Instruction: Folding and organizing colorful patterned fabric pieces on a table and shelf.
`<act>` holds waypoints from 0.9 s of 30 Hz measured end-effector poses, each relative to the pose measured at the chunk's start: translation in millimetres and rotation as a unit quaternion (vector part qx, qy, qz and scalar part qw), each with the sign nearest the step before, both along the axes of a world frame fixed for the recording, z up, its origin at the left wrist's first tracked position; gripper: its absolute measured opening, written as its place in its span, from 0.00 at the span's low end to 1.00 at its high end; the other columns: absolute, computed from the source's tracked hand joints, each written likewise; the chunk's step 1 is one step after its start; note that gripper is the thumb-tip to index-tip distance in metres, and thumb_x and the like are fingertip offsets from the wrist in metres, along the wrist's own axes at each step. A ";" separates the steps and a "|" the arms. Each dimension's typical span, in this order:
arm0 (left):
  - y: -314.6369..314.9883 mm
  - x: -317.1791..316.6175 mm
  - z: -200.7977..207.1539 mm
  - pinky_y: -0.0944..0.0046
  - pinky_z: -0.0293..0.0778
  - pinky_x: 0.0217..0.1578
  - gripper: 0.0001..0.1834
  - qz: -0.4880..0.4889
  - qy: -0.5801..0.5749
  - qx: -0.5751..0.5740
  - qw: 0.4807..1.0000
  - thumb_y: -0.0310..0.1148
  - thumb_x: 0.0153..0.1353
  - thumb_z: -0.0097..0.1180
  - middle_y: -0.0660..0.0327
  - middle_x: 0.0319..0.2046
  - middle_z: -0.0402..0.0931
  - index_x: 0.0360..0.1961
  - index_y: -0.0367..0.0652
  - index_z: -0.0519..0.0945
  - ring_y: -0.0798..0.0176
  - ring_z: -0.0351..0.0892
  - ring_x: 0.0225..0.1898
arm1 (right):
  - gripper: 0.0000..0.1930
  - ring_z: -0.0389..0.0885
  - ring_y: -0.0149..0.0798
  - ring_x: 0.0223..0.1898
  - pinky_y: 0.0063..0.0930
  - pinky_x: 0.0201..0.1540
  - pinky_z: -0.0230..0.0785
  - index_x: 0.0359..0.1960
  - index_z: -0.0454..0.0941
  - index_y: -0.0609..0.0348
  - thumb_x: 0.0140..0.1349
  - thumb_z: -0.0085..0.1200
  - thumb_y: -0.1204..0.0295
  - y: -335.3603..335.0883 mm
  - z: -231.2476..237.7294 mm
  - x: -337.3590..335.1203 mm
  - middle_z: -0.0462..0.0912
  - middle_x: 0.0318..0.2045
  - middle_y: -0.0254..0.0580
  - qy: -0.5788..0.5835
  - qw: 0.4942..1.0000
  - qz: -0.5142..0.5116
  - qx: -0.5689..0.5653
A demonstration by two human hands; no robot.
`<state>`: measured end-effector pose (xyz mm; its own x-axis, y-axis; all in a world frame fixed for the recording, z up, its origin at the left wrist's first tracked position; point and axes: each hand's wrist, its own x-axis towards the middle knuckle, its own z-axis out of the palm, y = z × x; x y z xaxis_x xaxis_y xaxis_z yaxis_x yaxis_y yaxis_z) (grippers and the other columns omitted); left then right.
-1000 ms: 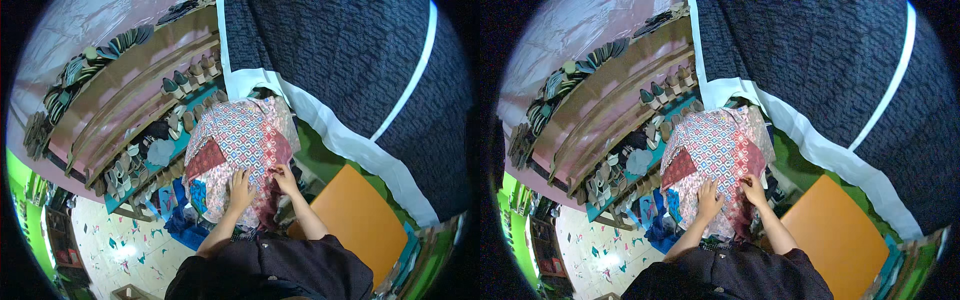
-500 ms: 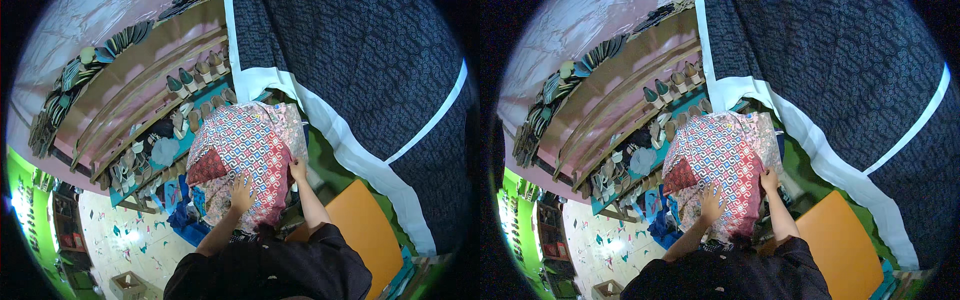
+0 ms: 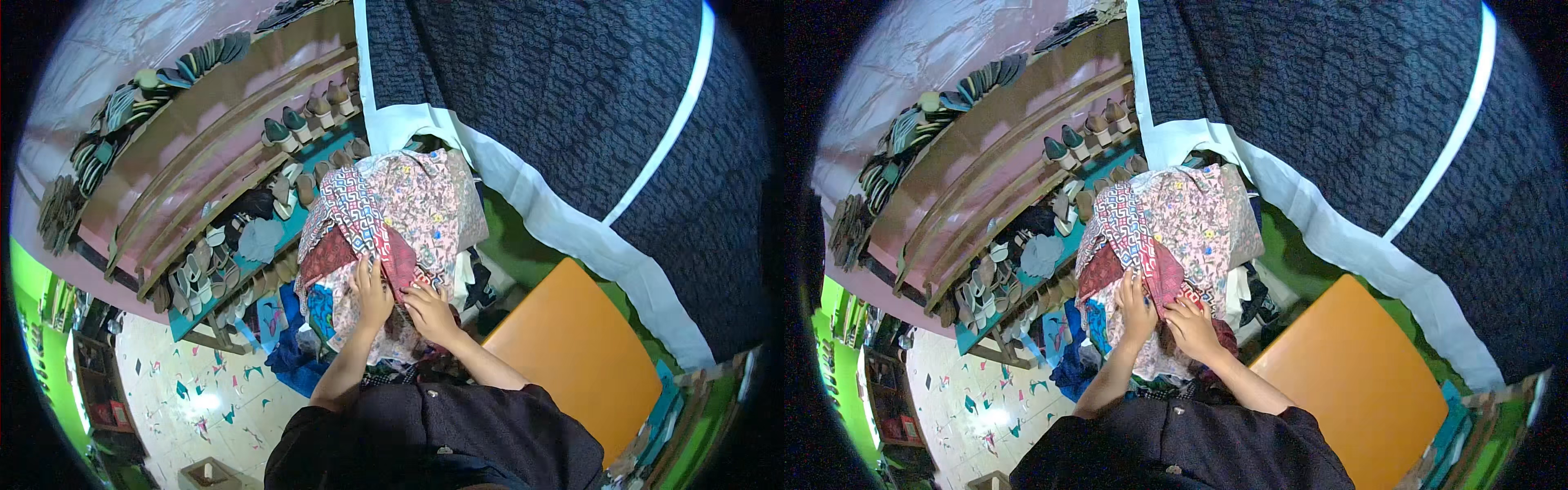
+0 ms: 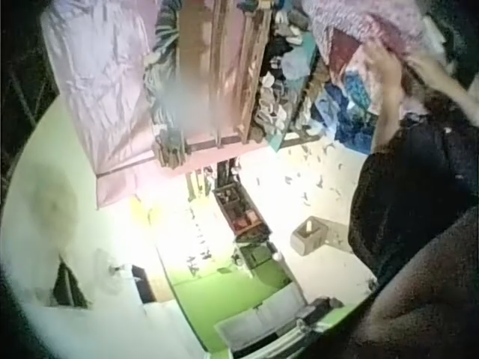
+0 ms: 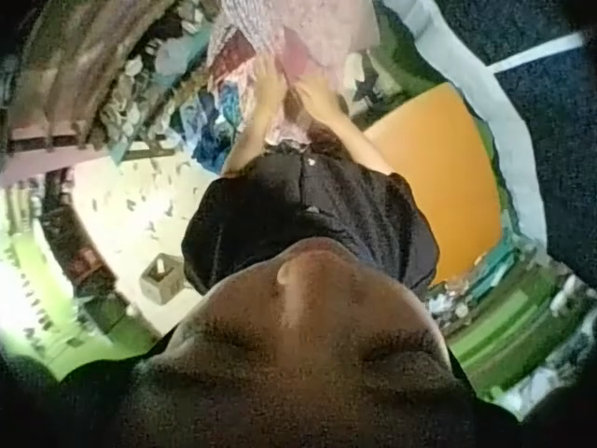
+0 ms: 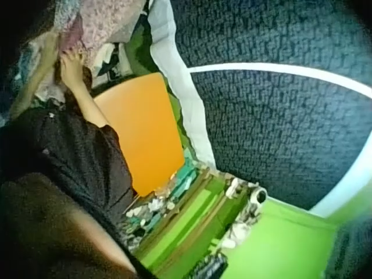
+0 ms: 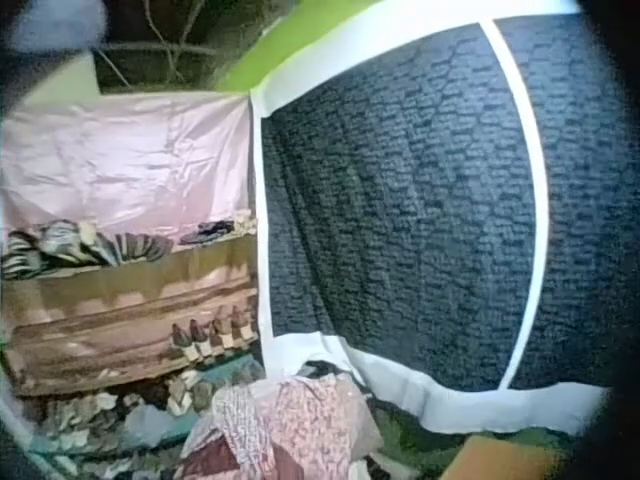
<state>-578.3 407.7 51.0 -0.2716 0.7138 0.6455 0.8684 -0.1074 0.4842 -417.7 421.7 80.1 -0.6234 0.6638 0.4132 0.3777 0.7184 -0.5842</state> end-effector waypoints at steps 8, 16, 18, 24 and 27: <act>-99.1 -23.8 27.1 0.40 0.46 0.50 0.15 -0.048 0.141 -0.055 0.987 0.26 0.39 0.54 0.60 0.54 0.63 0.31 0.55 0.78 0.52 0.56 0.58 | 0.10 0.68 0.43 0.52 0.47 0.58 0.42 0.39 0.74 0.58 0.58 0.44 0.71 -111.5 2.1 8.6 0.76 0.41 0.41 0.043 0.999 0.005 0.000; -224.3 -36.8 16.5 0.54 0.61 0.42 0.09 -0.203 0.120 -0.131 0.963 0.32 0.32 0.56 0.62 0.23 0.76 0.19 0.46 0.73 0.60 0.76 0.29 | 0.10 0.75 0.45 0.38 0.34 0.51 0.58 0.39 0.72 0.63 0.59 0.44 0.73 -215.9 9.0 36.8 0.77 0.35 0.47 0.111 0.984 0.037 -0.134; -248.9 -27.0 20.6 0.60 0.65 0.36 0.11 -0.229 0.119 -0.085 0.962 0.33 0.31 0.57 0.60 0.20 0.74 0.21 0.44 0.74 0.57 0.73 0.23 | 0.10 0.75 0.38 0.36 0.28 0.44 0.64 0.39 0.72 0.66 0.59 0.45 0.73 -234.3 15.3 52.2 0.77 0.34 0.46 0.128 0.955 0.013 -0.267; -295.3 -6.9 9.4 0.60 0.67 0.31 0.13 -0.231 0.038 -0.165 0.958 0.30 0.35 0.54 0.55 0.22 0.75 0.28 0.46 0.77 0.52 0.74 0.25 | 0.10 0.71 0.28 0.38 0.22 0.43 0.63 0.40 0.71 0.66 0.61 0.43 0.72 -269.1 37.4 109.0 0.74 0.35 0.35 0.268 0.917 -0.046 -0.292; -301.9 -6.8 -11.9 0.57 0.67 0.31 0.14 -0.268 -0.004 -0.223 0.937 0.29 0.35 0.54 0.53 0.22 0.75 0.29 0.46 0.78 0.50 0.74 0.26 | 0.08 0.70 0.26 0.37 0.20 0.43 0.62 0.39 0.70 0.64 0.61 0.42 0.73 -278.6 44.5 149.6 0.73 0.34 0.35 0.405 0.881 -0.102 -0.224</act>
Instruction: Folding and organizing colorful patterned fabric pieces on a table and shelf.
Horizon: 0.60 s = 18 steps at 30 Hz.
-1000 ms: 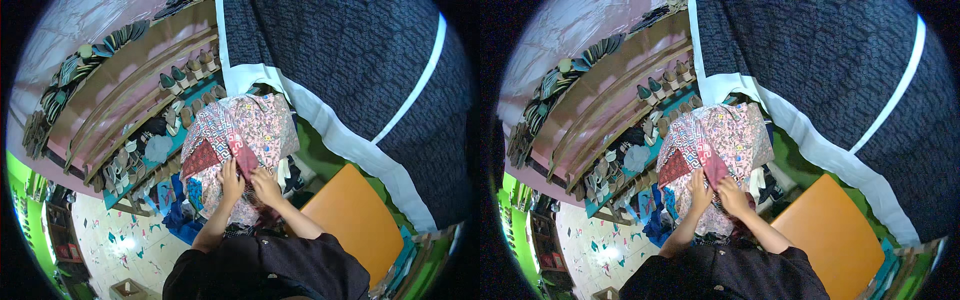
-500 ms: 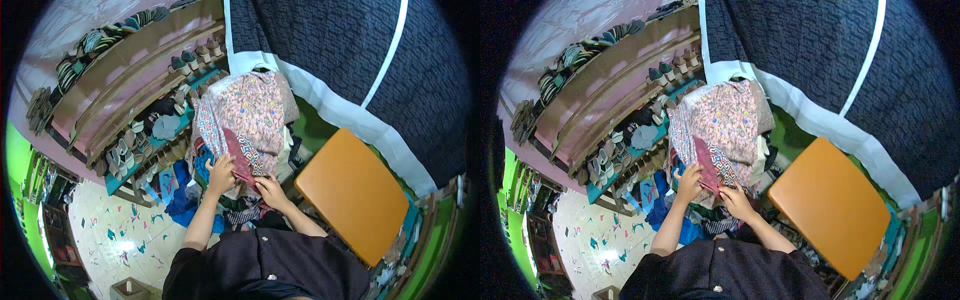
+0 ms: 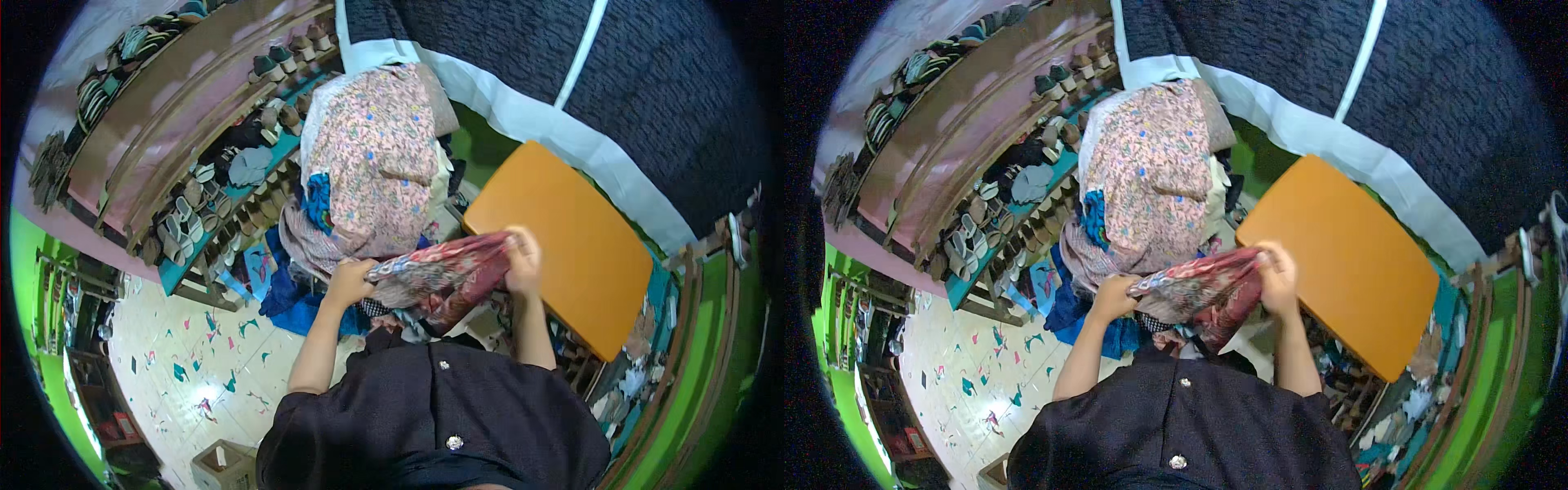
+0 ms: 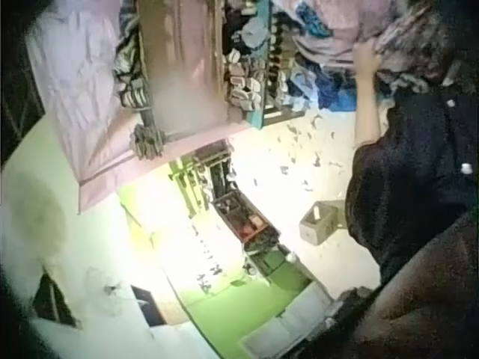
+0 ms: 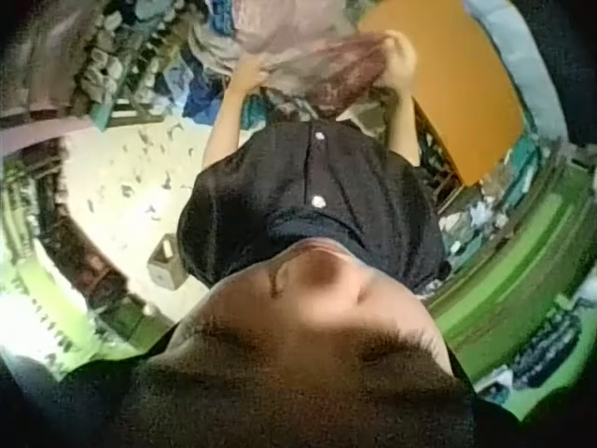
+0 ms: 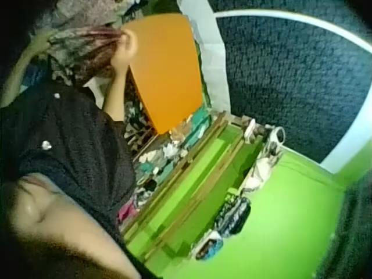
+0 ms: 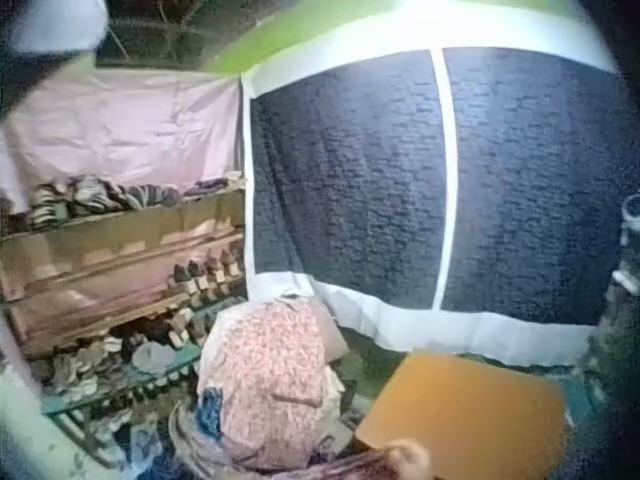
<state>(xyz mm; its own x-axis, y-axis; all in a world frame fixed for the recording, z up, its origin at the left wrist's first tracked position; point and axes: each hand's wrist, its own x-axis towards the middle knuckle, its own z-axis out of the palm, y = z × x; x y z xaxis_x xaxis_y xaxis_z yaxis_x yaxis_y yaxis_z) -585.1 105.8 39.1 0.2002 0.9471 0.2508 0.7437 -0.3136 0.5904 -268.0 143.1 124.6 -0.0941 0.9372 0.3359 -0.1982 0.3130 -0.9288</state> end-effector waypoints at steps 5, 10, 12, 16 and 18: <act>-14.8 22.1 -21.0 0.53 0.69 0.31 0.13 -0.032 0.057 -0.118 0.991 0.32 0.37 0.53 0.51 0.23 0.75 0.28 0.47 0.79 0.47 0.75 0.29 | 0.08 0.72 0.27 0.35 0.21 0.40 0.65 0.40 0.69 0.62 0.62 0.42 0.73 -43.4 14.2 86.3 0.73 0.33 0.35 0.158 0.970 -0.178 0.055; -22.9 32.7 -64.2 0.52 0.69 0.33 0.14 -0.078 0.155 -0.189 0.967 0.33 0.35 0.52 0.49 0.25 0.75 0.28 0.45 0.79 0.45 0.74 0.31 | 0.07 0.73 0.30 0.36 0.24 0.41 0.67 0.39 0.68 0.61 0.63 0.41 0.73 -118.0 12.8 198.2 0.74 0.34 0.37 0.185 0.933 -0.287 0.112; -25.3 39.7 -70.8 0.53 0.69 0.35 0.15 -0.082 0.119 -0.170 0.975 0.32 0.36 0.51 0.48 0.28 0.75 0.29 0.44 0.79 0.45 0.74 0.34 | 0.06 0.73 0.30 0.37 0.23 0.41 0.67 0.39 0.68 0.61 0.63 0.41 0.74 -155.2 15.6 234.4 0.74 0.35 0.37 0.173 0.910 -0.362 0.103; -27.9 55.8 -72.9 0.57 0.68 0.35 0.18 -0.107 0.045 -0.057 0.992 0.25 0.38 0.46 0.47 0.33 0.75 0.34 0.38 0.77 0.49 0.74 0.35 | 0.07 0.72 0.28 0.36 0.22 0.41 0.65 0.40 0.69 0.61 0.63 0.41 0.74 -224.4 4.4 277.3 0.74 0.35 0.35 0.137 0.900 -0.401 0.099; -19.9 67.7 -56.5 0.63 0.68 0.29 0.20 -0.030 0.028 -0.242 0.969 0.22 0.38 0.43 0.51 0.28 0.76 0.37 0.36 0.77 0.61 0.74 0.28 | 0.08 0.71 0.27 0.35 0.20 0.40 0.64 0.40 0.70 0.62 0.62 0.43 0.73 -252.1 8.5 281.9 0.74 0.34 0.34 0.089 0.870 -0.480 0.073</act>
<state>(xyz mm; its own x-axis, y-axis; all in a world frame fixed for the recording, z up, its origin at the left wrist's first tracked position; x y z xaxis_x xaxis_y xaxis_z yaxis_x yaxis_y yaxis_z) -517.4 85.9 -17.4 0.2594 0.9373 -0.2326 0.7677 -0.0540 0.6385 13.8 -109.0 133.1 0.7743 0.5009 0.3868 0.0831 0.5254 -0.8468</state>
